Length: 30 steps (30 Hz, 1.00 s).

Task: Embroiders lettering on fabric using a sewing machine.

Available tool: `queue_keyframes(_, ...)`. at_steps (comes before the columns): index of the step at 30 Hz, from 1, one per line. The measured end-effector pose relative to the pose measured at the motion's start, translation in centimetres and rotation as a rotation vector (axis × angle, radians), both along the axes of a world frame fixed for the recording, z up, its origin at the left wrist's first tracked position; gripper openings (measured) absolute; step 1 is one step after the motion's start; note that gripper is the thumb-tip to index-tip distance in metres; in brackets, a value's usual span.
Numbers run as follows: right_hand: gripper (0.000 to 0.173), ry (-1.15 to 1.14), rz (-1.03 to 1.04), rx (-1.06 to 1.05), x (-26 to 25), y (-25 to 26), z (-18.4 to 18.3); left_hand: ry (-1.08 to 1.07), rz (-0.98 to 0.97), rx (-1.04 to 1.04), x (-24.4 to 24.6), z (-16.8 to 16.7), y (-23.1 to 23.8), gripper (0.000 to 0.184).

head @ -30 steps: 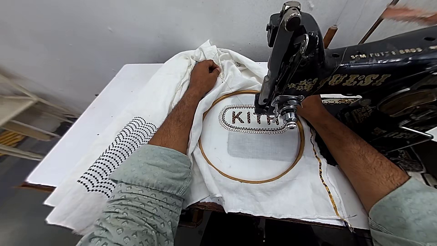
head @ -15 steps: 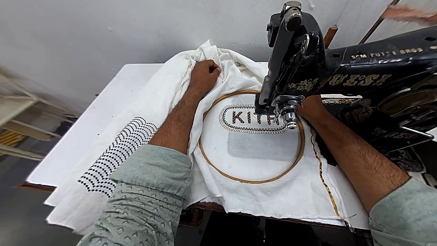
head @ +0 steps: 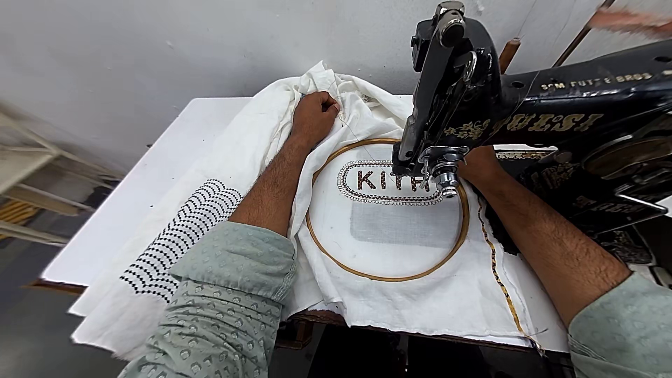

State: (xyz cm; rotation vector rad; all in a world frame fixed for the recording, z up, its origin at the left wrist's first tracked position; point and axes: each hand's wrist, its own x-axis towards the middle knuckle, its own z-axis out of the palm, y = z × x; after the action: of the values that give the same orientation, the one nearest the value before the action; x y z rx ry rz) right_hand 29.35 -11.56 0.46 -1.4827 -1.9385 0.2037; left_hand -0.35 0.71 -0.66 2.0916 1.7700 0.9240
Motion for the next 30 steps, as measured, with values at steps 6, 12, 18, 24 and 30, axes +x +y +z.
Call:
queue_keyframes(6, 0.037, -0.014, 0.004, 0.027, 0.12, 0.33, -0.40, 0.007, 0.005, 0.000, 0.01, 0.05, 0.02, 0.025)
queue_keyframes(12, 0.035, -0.032, -0.033, -0.054, -0.13, -0.04, 0.28, 0.014, 0.013, -0.011, 0.10, 0.14, -0.07, 0.025)
queue_keyframes(18, 0.038, -0.017, -0.012, -0.006, 0.01, 0.28, -0.18, 0.003, 0.013, -0.003, 0.03, 0.00, -0.01, 0.025)
queue_keyframes(24, 0.035, -0.039, -0.007, -0.015, -0.01, 0.13, 0.12, 0.002, 0.010, -0.010, 0.06, 0.08, -0.05, 0.025)
queue_keyframes(30, 0.036, -0.053, -0.022, -0.048, -0.10, 0.03, 0.23, 0.006, 0.011, -0.011, 0.03, 0.03, -0.02, 0.026)
